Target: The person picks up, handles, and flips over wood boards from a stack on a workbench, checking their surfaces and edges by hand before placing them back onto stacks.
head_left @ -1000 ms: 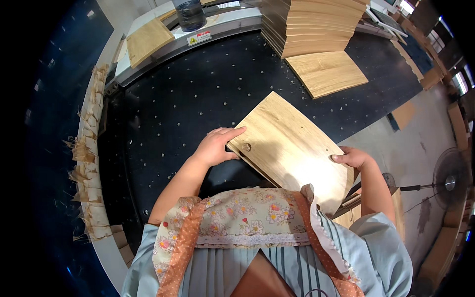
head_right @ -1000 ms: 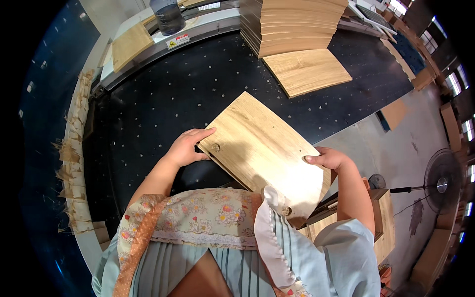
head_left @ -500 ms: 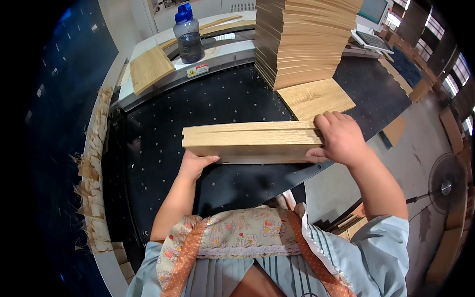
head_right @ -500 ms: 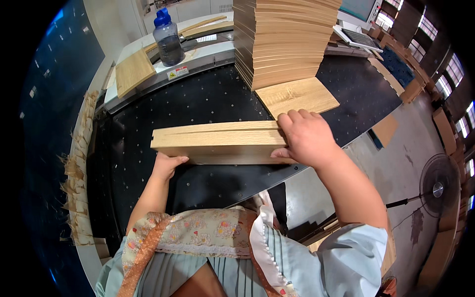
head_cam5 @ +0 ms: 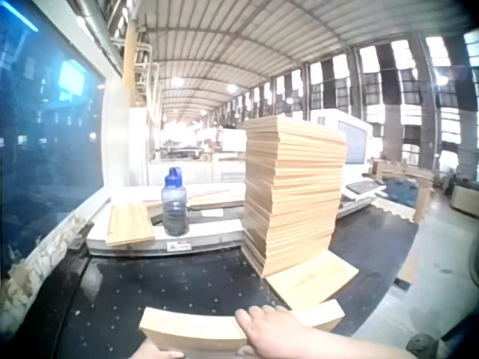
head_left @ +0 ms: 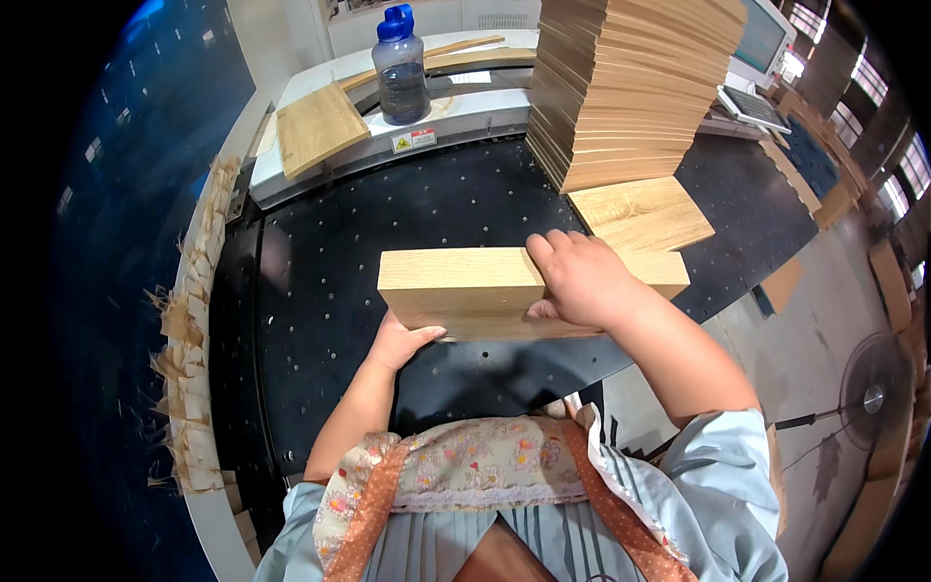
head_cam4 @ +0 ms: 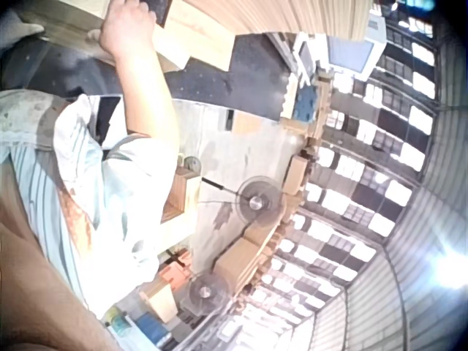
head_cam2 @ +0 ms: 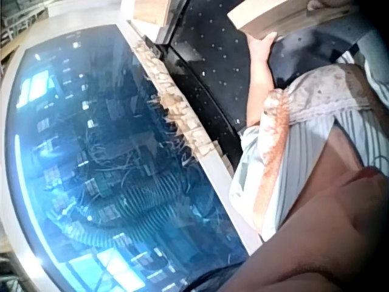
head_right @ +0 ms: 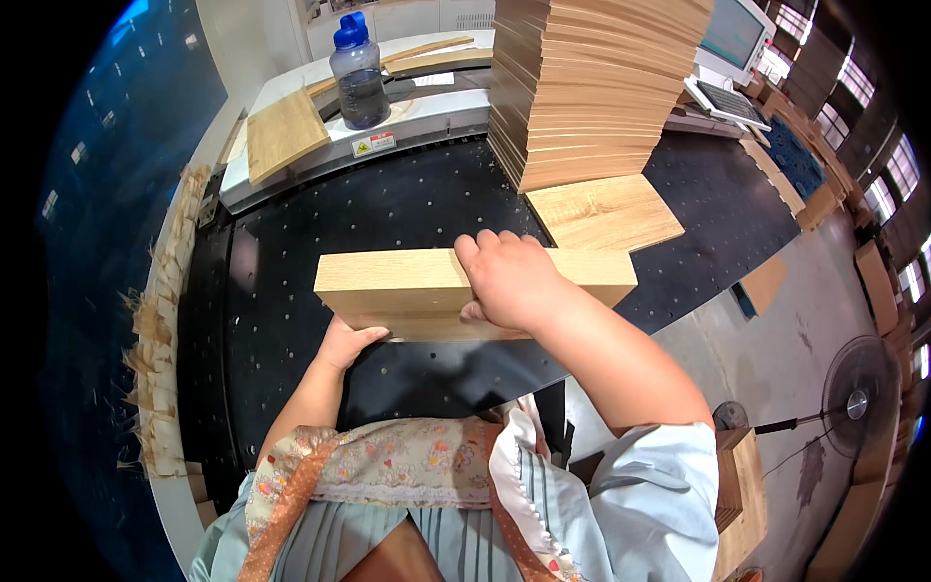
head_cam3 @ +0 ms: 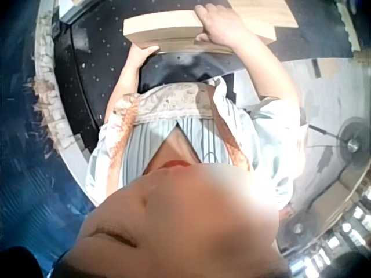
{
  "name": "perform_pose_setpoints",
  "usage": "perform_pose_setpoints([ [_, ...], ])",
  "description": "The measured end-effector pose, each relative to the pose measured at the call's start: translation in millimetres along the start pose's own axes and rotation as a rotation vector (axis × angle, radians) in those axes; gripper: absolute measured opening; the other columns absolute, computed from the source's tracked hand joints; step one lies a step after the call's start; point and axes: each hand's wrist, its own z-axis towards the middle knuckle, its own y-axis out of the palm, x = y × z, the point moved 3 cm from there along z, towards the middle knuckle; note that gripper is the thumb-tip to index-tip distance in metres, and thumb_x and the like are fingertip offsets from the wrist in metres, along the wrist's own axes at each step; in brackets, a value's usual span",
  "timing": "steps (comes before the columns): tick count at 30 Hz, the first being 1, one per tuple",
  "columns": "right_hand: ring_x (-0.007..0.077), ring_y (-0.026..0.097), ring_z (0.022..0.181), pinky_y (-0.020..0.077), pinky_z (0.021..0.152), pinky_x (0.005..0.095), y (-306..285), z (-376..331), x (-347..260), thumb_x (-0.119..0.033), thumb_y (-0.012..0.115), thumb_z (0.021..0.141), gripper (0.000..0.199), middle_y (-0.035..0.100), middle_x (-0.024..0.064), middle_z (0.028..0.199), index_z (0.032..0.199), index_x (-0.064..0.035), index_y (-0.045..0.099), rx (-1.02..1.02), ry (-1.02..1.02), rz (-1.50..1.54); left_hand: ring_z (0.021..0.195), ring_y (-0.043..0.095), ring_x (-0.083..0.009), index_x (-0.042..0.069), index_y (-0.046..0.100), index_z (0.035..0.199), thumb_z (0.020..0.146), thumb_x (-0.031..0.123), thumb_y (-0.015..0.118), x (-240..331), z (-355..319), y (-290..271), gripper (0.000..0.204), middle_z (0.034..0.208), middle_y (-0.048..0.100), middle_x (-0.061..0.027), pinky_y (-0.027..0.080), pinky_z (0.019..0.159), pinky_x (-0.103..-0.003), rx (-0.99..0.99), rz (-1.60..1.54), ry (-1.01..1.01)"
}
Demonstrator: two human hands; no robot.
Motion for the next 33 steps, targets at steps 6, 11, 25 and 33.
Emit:
perform_pose_setpoints([
  [6,0.0306,0.061,0.088,0.0505,0.073,0.0395,4.4,-2.5,11.1,-0.033,0.081,0.059,0.058,0.060,0.0126,0.093,0.098,-0.0047,0.048,-0.015,-0.040,0.066,0.098,0.057,-0.0174,0.000,0.054,0.112,0.067,0.003,0.074,-1.7,0.0,6.8,0.050,0.105,0.062,-0.0084,0.045,0.087,-0.031,0.010,0.118,0.016],
  [11,0.0297,0.062,0.087,0.0511,0.071,0.0387,-3.7,-18.3,5.4,-0.032,0.081,0.057,0.058,0.061,0.0129,0.091,0.097,-0.0047,0.050,0.031,-0.061,0.057,0.101,0.057,-0.0207,-0.002,0.052,0.116,0.066,0.002,0.073,21.6,-5.6,13.9,0.055,0.109,0.060,-0.0095,0.046,0.088,-0.034,-0.013,0.177,0.059],
  [25,0.0226,0.060,0.093,0.0489,0.082,0.0328,75.5,-386.6,70.7,-0.014,0.080,0.065,0.060,0.061,0.0121,0.104,0.114,0.0015,0.048,1.497,1.052,1.091,0.127,0.035,-0.0337,0.004,0.042,0.130,0.069,0.009,0.071,86.9,9.0,196.0,0.068,0.132,0.043,-0.0170,0.027,0.106,-0.041,-0.536,1.037,0.684],
  [33,0.0253,0.059,0.095,0.0482,0.085,0.0348,289.9,-609.9,-96.7,-0.003,0.067,0.078,0.042,0.060,0.0147,0.108,0.115,0.0052,0.049,2.389,1.781,0.898,0.137,0.017,-0.0330,0.008,0.044,0.130,0.063,0.012,0.075,-13.5,-27.9,269.1,0.074,0.145,0.026,-0.0149,0.014,0.110,-0.052,-1.203,1.547,0.632],
])
